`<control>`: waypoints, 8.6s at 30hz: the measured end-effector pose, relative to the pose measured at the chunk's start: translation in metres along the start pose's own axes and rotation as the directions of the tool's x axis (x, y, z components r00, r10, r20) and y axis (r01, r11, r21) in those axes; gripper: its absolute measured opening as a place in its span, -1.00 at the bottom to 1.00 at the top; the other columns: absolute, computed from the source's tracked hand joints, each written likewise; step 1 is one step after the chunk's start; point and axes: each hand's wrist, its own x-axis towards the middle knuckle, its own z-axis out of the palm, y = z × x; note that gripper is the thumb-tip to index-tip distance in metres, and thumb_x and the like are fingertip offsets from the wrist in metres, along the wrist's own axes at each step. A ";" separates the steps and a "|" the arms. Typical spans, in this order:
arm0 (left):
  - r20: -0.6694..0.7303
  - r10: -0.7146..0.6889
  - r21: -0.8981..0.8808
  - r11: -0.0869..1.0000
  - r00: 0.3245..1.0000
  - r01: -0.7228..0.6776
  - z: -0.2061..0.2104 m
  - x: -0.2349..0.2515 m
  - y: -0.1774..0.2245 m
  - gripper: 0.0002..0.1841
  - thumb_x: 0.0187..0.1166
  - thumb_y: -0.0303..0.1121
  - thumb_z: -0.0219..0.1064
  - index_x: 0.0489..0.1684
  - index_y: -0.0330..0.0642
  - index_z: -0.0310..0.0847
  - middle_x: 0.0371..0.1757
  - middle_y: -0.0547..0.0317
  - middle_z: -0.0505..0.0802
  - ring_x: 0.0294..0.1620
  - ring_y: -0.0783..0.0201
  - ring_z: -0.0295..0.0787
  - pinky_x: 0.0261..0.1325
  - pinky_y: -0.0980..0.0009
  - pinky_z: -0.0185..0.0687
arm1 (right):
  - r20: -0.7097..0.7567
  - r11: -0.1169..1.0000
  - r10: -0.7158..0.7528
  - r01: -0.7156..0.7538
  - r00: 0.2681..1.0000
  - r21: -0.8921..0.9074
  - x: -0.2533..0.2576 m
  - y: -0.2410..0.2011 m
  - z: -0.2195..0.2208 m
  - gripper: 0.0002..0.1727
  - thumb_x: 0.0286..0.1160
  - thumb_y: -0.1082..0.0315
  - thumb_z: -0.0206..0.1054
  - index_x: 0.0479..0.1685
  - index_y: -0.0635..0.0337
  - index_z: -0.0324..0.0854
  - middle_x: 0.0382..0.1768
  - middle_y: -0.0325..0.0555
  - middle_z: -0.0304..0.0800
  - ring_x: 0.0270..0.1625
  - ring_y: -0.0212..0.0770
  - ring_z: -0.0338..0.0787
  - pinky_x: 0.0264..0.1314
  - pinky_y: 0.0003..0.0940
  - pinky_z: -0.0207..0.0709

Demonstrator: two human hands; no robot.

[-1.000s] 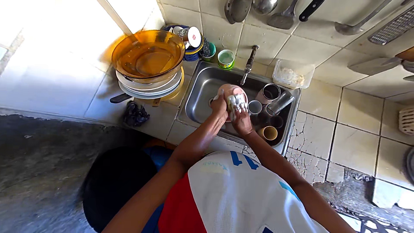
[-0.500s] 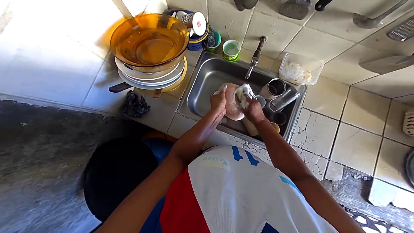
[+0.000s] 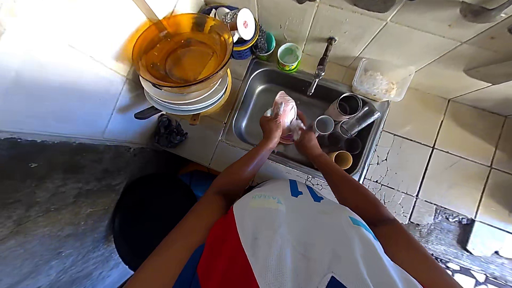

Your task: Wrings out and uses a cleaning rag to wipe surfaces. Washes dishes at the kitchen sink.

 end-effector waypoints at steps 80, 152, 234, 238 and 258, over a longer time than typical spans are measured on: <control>0.654 -0.091 0.454 0.841 0.751 -0.293 0.011 0.027 -0.012 -0.50 0.89 -0.24 -0.07 0.54 -0.52 0.40 0.42 -0.46 0.65 0.51 -0.21 0.57 0.62 -0.07 0.36 | 0.044 0.905 -0.203 0.205 0.978 -0.374 0.033 0.019 0.014 -0.50 0.51 0.51 0.30 0.47 0.46 0.53 0.53 0.41 0.53 0.67 0.38 0.43 0.67 0.27 0.33; 0.366 -0.620 -0.369 0.588 0.694 0.719 0.019 -0.013 0.025 -0.69 0.85 -0.23 -0.04 0.29 -0.22 0.46 0.00 0.01 0.71 -0.06 0.21 0.67 0.02 0.20 0.66 | -0.231 0.842 -0.539 0.517 0.810 -0.155 0.002 0.023 0.008 -0.48 0.32 0.31 0.41 0.25 0.49 0.72 0.44 0.46 0.65 0.57 0.47 0.56 0.61 0.36 0.36; 0.458 -0.210 -0.370 0.839 0.864 0.400 -0.030 0.009 0.020 -0.59 0.84 -0.25 0.08 0.58 -0.14 0.45 0.32 0.03 0.76 0.26 0.21 0.74 0.32 0.16 0.70 | 0.011 0.857 -0.445 0.429 0.896 -0.286 -0.019 0.004 -0.011 -0.44 0.37 0.26 0.41 0.37 0.36 0.66 0.56 0.37 0.53 0.62 0.46 0.48 0.51 0.43 0.41; 0.485 -0.201 -0.370 0.835 0.851 0.408 -0.022 0.001 0.021 -0.60 0.85 -0.27 0.07 0.56 -0.17 0.45 0.34 0.06 0.75 0.30 0.27 0.70 0.37 0.22 0.65 | -0.153 0.882 -0.409 0.346 0.900 -0.321 -0.002 -0.005 -0.014 -0.43 0.36 0.22 0.34 0.37 0.37 0.65 0.54 0.43 0.52 0.62 0.51 0.44 0.52 0.46 0.35; 0.558 -0.409 -0.166 0.798 0.722 0.580 -0.033 -0.008 0.045 -0.50 0.80 0.14 0.01 0.26 -0.08 0.57 -0.17 0.16 0.79 -0.21 0.30 0.75 -0.13 0.31 0.73 | -0.056 0.778 -0.614 0.593 0.787 -0.207 -0.010 -0.014 -0.011 -0.41 0.23 0.43 0.52 0.33 0.50 0.62 0.29 0.48 0.71 0.36 0.42 0.74 0.39 0.28 0.60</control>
